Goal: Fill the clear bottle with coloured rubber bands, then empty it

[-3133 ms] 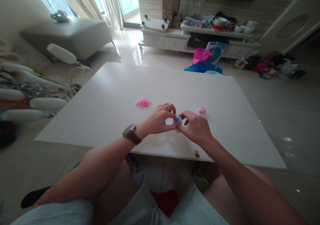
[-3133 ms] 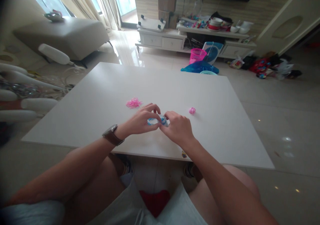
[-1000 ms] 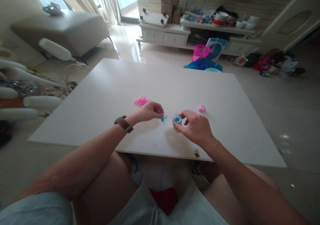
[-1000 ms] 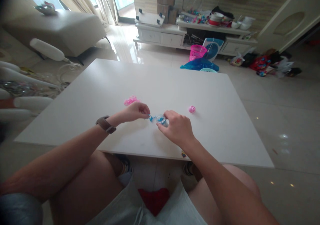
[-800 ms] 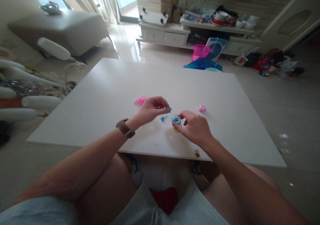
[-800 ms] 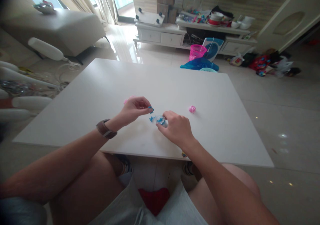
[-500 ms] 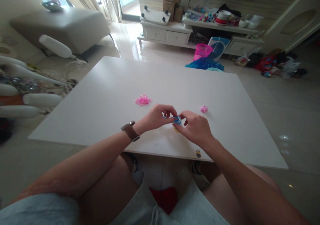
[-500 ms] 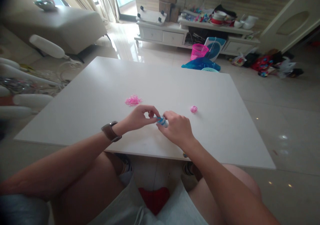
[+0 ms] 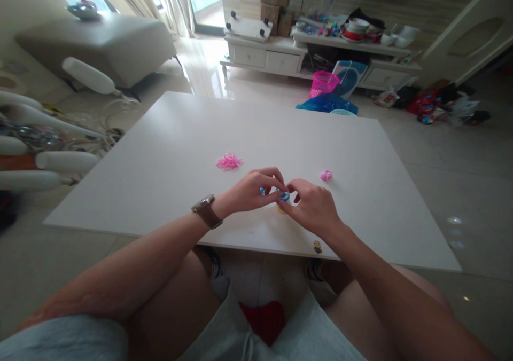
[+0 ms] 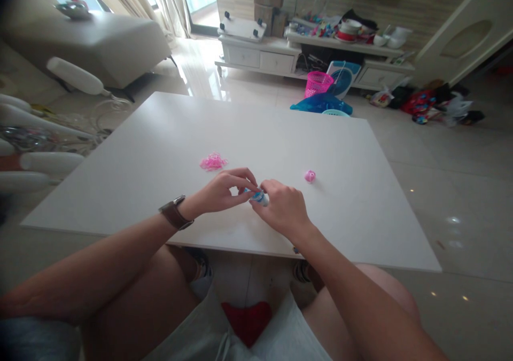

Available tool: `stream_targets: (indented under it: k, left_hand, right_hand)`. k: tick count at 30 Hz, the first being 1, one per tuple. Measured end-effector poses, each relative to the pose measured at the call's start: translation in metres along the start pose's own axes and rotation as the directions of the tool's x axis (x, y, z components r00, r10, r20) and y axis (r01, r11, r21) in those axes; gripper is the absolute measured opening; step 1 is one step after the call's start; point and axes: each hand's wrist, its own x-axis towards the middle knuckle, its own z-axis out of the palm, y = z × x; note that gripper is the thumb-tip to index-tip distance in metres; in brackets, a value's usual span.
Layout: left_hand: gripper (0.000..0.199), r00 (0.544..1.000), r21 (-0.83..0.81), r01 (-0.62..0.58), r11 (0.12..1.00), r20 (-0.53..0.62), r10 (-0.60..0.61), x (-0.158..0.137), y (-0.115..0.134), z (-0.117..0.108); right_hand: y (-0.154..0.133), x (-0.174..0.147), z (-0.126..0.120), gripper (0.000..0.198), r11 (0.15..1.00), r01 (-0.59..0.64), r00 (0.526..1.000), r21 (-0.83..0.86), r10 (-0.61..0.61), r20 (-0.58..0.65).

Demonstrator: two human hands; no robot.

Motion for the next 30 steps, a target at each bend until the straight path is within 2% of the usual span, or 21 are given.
stream_targets:
  k: [4,7,12,16,20,23,26,30]
  left_hand:
    - [0.018,1.0,-0.016,0.02,1.0,-0.018,-0.02,0.0,0.001,-0.004]
    - [0.015,1.0,0.045,0.011,0.999,0.005,-0.012,0.0,-0.001,-0.006]
    - [0.02,0.99,0.21,-0.053,0.976,0.139,0.024,0.001,-0.001,-0.007]
    - [0.023,0.971,0.318,-0.082,0.945,0.241,0.004,0.002,0.005,-0.003]
    - [0.032,0.952,0.369,-0.09,0.925,0.303,-0.029,0.002,0.013,0.005]
    - [0.041,0.938,0.349,-0.091,0.933,0.344,-0.037,0.003,0.015,0.008]
    - [0.037,0.952,0.292,-0.089,0.952,0.306,-0.005,0.004,0.01,0.004]
    - [0.026,0.983,0.201,-0.095,0.975,0.173,0.06,0.004,0.003,-0.006]
  right_hand:
    - [0.0,-0.001,-0.001,0.026,1.0,-0.005,1.0,-0.004,0.005,-0.002]
    - [0.0,-0.002,-0.001,0.026,1.0,-0.011,1.0,-0.005,0.011,-0.002]
    - [0.0,-0.002,-0.002,0.024,1.0,0.004,1.0,-0.014,-0.004,0.003]
    - [-0.002,-0.005,0.0,0.018,0.999,0.034,0.999,-0.032,-0.034,-0.005]
    - [-0.002,-0.008,0.005,0.016,0.994,0.088,0.996,-0.058,-0.087,0.005]
    - [-0.001,-0.01,0.007,0.016,0.99,0.123,0.992,-0.074,-0.123,0.01]
    - [-0.001,-0.009,0.005,0.016,0.992,0.108,0.993,-0.061,-0.11,-0.036]
    - [-0.004,-0.005,-0.001,0.019,0.999,0.039,0.996,0.012,-0.038,-0.076]
